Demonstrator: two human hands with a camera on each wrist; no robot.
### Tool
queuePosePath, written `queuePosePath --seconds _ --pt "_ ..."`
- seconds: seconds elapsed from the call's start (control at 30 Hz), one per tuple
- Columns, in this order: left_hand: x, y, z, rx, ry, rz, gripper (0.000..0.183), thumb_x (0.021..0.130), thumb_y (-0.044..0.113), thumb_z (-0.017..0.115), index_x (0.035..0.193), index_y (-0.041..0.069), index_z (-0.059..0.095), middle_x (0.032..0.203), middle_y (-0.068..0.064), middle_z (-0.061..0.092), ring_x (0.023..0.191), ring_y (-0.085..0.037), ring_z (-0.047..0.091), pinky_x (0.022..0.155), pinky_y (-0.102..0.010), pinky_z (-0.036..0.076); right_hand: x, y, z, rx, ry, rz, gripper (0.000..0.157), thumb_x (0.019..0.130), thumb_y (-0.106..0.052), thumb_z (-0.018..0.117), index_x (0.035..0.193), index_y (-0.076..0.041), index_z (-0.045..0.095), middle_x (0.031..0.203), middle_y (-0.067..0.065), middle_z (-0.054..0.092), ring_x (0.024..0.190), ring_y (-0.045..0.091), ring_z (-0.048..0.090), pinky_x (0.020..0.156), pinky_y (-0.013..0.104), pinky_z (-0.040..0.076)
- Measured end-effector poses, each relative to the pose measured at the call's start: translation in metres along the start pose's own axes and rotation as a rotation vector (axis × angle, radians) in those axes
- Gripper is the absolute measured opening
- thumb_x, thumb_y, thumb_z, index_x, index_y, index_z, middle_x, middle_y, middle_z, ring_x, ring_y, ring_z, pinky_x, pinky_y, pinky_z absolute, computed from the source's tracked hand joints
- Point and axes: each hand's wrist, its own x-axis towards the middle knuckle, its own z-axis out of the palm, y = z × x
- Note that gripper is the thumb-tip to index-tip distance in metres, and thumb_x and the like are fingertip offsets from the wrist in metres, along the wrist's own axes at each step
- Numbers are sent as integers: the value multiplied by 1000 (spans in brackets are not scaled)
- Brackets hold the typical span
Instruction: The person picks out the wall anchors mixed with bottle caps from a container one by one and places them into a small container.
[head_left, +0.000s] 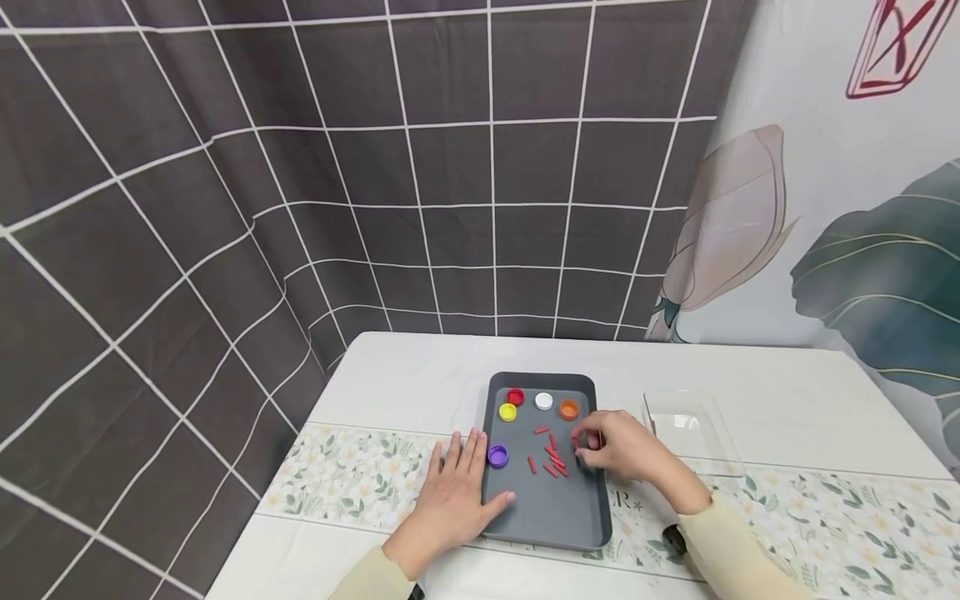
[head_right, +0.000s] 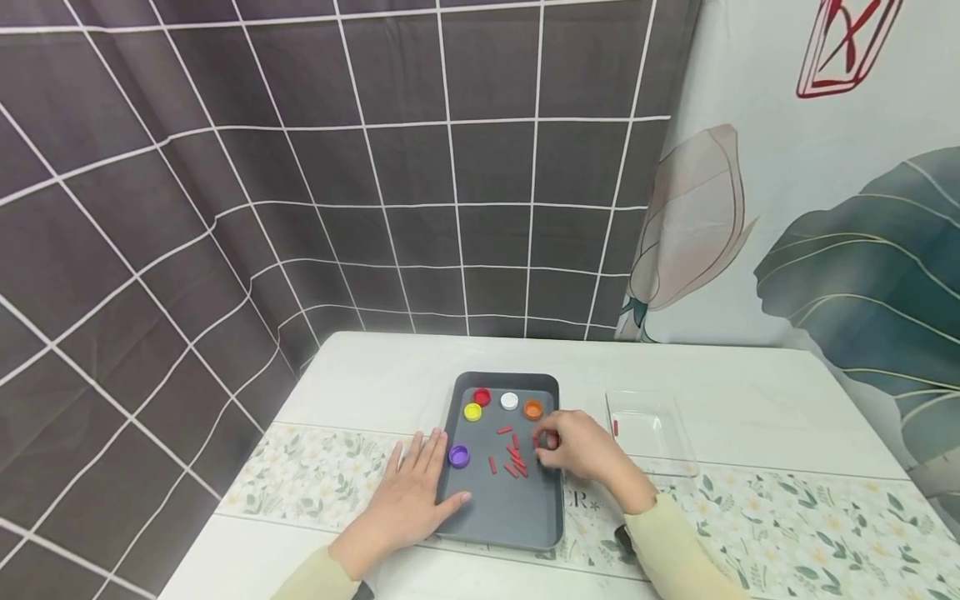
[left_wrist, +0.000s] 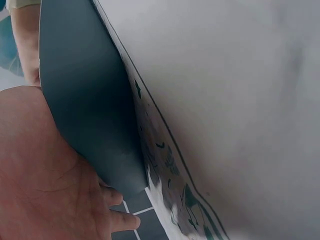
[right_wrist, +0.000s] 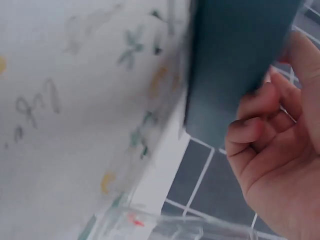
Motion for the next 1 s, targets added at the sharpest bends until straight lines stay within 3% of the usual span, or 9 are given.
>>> queuePosePath --seconds 0.23,0.5,1.0 --pt "1 -1 2 -1 6 3 94 98 66 48 161 3 20 168 -15 20 154 -42 14 121 -63 7 -16 8 -24 198 99 11 19 87 -8 77 105 -4 76 65 -12 51 55 0 42 51 20 38" --pt "1 -2 4 -3 14 6 93 98 65 48 161 3 20 168 -15 20 154 -41 14 121 -63 7 -41 29 -43 182 251 1 17 85 -5 79 102 -6 77 67 -14 51 55 -1 43 50 21 38" --pt "1 -2 3 -8 7 2 93 98 65 48 162 3 19 168 -14 19 154 -42 13 122 -62 7 -76 63 -73 174 288 135 20 88 -5 76 108 -3 74 68 -10 52 57 3 44 51 24 37"
